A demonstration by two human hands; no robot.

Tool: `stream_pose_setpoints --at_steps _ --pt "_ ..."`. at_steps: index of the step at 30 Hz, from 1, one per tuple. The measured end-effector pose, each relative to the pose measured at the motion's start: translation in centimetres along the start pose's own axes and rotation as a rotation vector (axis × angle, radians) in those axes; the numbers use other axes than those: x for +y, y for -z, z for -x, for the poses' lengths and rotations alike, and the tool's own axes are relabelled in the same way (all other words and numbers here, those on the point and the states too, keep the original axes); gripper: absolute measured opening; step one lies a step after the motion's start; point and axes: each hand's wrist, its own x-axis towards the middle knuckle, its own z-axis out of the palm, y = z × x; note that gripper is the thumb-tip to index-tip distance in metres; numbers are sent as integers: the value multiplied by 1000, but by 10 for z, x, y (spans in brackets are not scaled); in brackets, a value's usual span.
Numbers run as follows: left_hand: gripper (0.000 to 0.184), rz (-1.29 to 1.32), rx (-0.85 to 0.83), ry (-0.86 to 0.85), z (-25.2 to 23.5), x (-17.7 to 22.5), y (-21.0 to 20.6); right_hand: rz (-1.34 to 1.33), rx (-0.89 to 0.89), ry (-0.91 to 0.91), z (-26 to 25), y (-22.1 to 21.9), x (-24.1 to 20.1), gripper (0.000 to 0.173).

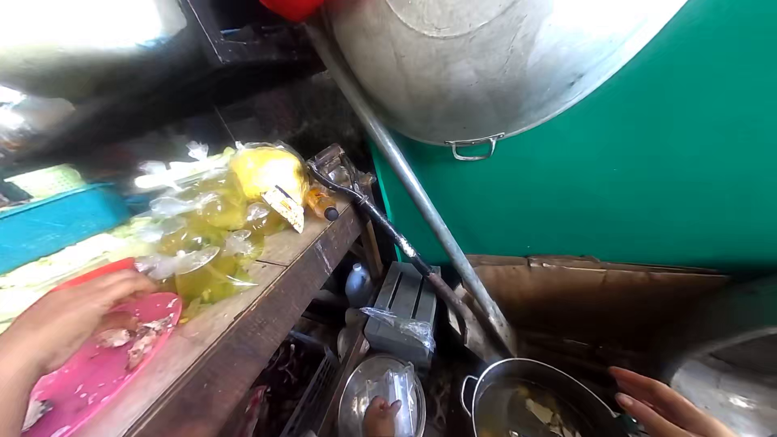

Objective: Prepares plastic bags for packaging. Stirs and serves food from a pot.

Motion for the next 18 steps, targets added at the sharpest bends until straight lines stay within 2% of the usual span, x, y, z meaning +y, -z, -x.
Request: stream_pose_setpoints --at_steps 2,4,6,8,12,15,17,18 --pt "39 114 241 -140 -45 -38 -25 9 3 6 -1 1 2 60" --pt "38 203 390 -219 -49 -34 -15 27 9 20 -3 2 5 59" --pt "37 284 422 -273 -44 -19 7 64 15 40 -4 2 6 57" --pt "32 270 299 -284 -36 1 34 107 13 81 -4 -1 4 56" --pt "27 222 -235 -394 23 71 84 185 -83 269 -4 -25 -5 63" --pt "20 193 -637 -544 83 125 92 34 -196 408 2 -57 -14 90" --pt "14 205 -803 -616 119 153 80 -44 -237 543 0 -73 -16 116" --pt "12 234 -840 -637 133 163 70 -69 -235 608 -3 -76 -16 120"
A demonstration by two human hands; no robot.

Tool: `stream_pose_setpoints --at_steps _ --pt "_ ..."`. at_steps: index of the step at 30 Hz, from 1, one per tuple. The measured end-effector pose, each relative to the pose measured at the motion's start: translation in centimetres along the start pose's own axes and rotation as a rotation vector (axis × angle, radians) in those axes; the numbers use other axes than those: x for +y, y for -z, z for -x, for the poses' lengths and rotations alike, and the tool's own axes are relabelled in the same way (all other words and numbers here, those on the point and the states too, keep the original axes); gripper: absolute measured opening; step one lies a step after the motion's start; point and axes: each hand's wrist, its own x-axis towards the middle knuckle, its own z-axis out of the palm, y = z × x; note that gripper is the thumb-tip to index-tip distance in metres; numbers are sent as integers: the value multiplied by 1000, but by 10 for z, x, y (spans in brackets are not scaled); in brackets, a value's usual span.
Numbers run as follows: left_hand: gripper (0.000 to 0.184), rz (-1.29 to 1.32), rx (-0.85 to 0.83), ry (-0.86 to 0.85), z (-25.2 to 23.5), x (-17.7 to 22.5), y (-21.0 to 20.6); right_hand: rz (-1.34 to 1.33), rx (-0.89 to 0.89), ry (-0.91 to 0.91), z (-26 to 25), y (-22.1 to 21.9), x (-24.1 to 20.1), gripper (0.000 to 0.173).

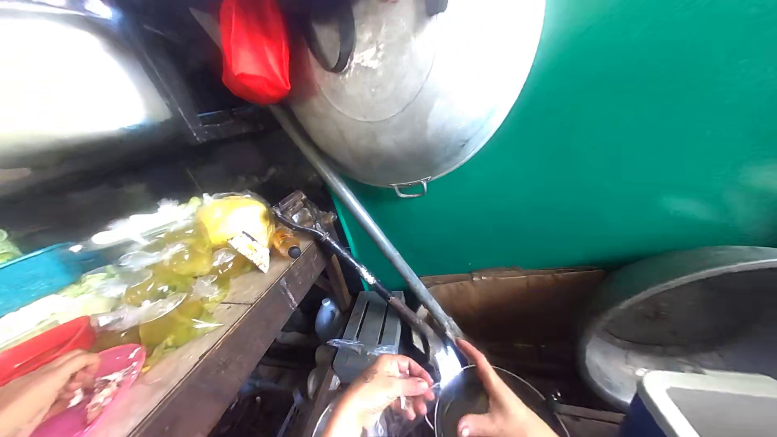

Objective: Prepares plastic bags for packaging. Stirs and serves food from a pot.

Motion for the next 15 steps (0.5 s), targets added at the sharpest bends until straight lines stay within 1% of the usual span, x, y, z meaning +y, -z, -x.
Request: stream_pose_setpoints --at_steps 1,2,3,4,5,6,7,8,9,10,11,12,13,15 --pt "9 31 6 -20 -6 6 -14 -26 14 65 -2 1 3 110" --pt "6 52 41 -27 -13 10 -26 -84 40 108 -2 3 4 82" --pt "8 55 99 -29 -19 11 -33 -162 77 87 -1 6 2 46" --pt "16 31 181 -36 -25 10 -38 -220 125 26 0 8 -2 19" --pt "27 -22 277 -38 -31 7 -42 -271 132 -41 0 12 -6 6" --pt "37 -105 359 -32 -37 4 -43 -278 130 -105 -1 16 -9 6" --pt "44 -205 400 -33 -42 -3 -42 -221 121 -165 0 19 -12 9" --pt "47 -273 389 -30 -45 -10 -41 -123 104 -213 0 21 -13 14" --pt "45 -271 328 -30 -46 -16 -38 -26 77 -244 -1 24 -12 20" --pt "40 -210 220 -39 -47 -22 -34 41 42 -265 -2 27 -9 26" --pt "34 -133 123 -54 -49 -27 -29 76 10 -286 -4 29 -5 30" --pt "29 -73 83 -66 -51 -30 -26 84 -11 -301 -4 31 -1 31" --pt "24 -35 94 -79 -52 -30 -26 72 -23 -312 -3 33 1 30" --pt "22 -26 224 -114 -58 -24 -36 18 8 -310 -3 36 1 26"
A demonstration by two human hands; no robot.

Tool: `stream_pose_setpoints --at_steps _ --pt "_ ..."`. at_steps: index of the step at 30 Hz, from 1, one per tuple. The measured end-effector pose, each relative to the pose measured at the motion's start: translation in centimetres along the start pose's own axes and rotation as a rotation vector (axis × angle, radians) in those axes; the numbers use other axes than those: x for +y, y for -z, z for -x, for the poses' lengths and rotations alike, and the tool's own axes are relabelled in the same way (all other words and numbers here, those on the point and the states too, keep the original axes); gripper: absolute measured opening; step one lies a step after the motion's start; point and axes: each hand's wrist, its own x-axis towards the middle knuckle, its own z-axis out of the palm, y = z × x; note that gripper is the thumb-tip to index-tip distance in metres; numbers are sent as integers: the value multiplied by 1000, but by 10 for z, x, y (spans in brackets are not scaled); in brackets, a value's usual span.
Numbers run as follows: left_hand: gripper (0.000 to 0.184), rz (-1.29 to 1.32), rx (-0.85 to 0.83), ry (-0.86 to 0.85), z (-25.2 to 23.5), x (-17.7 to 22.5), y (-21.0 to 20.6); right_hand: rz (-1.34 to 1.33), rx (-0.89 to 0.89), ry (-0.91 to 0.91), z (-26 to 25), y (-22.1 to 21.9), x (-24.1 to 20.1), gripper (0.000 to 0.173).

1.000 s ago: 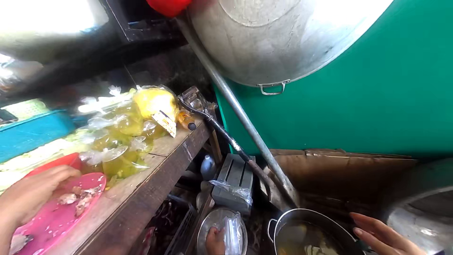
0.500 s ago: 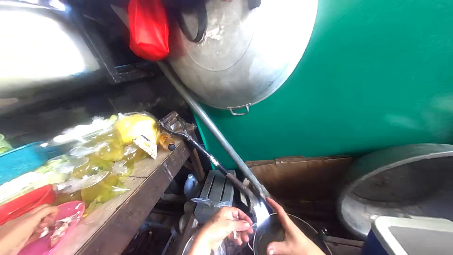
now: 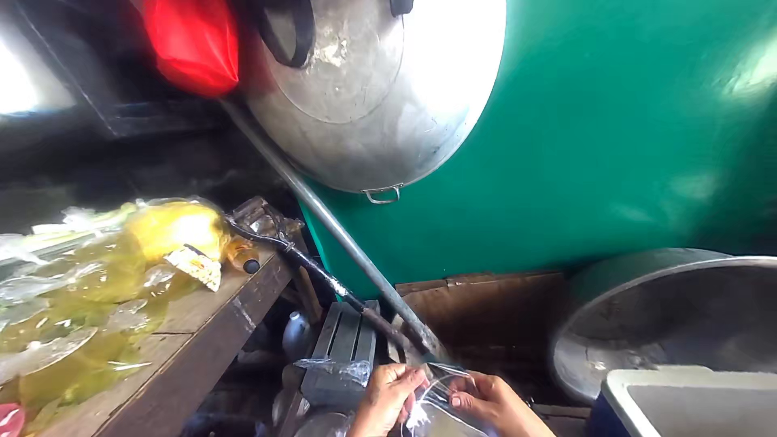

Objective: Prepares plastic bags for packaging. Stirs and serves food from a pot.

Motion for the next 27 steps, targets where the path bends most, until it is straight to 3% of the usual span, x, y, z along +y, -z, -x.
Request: stream_pose_setpoints --at_steps 4,6,8,10,11,15,20,23,27 --pt "54 -239 274 -42 -10 7 -27 -165 128 73 -1 4 -3 15" --pt "64 -325 238 -34 -15 10 -26 -195 174 73 -1 7 -10 16" --pt "60 -281 58 -31 -16 9 -20 -163 207 34 1 11 -14 20" --pt "32 -115 -111 -82 -16 6 -12 -94 216 28 2 15 -12 22" --pt "23 -57 -105 -110 -15 5 -11 -67 191 27 4 16 -10 22" --pt "19 -79 108 -158 -17 7 -12 -144 79 2 13 15 -11 26" --pt "44 -266 381 -137 -18 -1 -16 -122 29 -19 18 20 -9 24" --pt "49 -219 230 -160 -10 -4 -13 -95 47 -2 18 21 -9 24" --pt "18 24 -181 -191 2 -3 -1 -67 61 -25 18 28 -9 22"
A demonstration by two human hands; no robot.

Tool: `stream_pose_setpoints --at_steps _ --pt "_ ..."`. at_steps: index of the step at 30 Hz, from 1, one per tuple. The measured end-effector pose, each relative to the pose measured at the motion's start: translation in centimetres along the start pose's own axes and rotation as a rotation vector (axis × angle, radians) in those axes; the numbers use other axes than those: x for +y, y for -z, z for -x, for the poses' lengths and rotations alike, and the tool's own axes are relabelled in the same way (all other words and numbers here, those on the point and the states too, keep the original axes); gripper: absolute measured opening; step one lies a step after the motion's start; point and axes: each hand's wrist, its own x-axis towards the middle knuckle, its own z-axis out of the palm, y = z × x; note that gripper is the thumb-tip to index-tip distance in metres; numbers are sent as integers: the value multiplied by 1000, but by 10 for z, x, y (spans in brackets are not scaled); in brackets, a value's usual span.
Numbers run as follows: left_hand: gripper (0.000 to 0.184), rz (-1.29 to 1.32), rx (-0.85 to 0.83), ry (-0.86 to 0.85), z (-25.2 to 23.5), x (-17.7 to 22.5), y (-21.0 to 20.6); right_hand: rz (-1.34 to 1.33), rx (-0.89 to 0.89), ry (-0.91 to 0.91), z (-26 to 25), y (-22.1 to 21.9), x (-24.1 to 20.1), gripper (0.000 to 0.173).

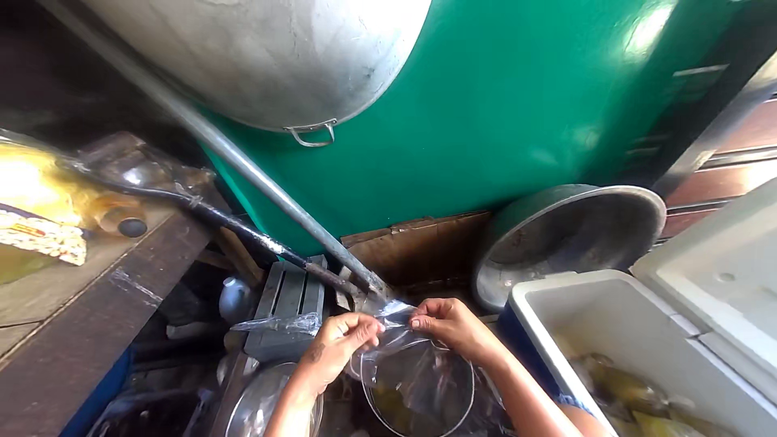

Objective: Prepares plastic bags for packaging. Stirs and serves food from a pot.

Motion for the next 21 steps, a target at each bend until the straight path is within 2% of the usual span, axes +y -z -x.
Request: stream_pose_setpoints --at_steps 1,3,6,9,10,13,15,18,21 --pt "15 -15 -9 2 0 1 1 -10 -3 -9 -1 1 -1 22" --pt "17 -93 93 40 -2 0 -2 -45 -27 -6 -1 0 -2 22" --pt "40 -235 294 96 -8 0 -13 -93 -41 31 -1 -6 0 23" --pt "51 -295 417 3 -10 -3 -20 -96 -45 37 -2 -8 1 23" --pt "48 -272 378 -38 -9 -3 -19 -94 -37 32 -2 -7 1 22" --pt "27 -37 17 -38 1 2 -5 -95 14 20 -1 0 1 21" --pt "18 101 -72 0 3 0 0 -111 15 16 1 2 -1 21" --pt "16 139 127 77 2 2 -7 -140 -52 16 4 0 0 21" --pt "35 -69 345 149 -1 4 -13 96 45 16 3 -5 4 24"
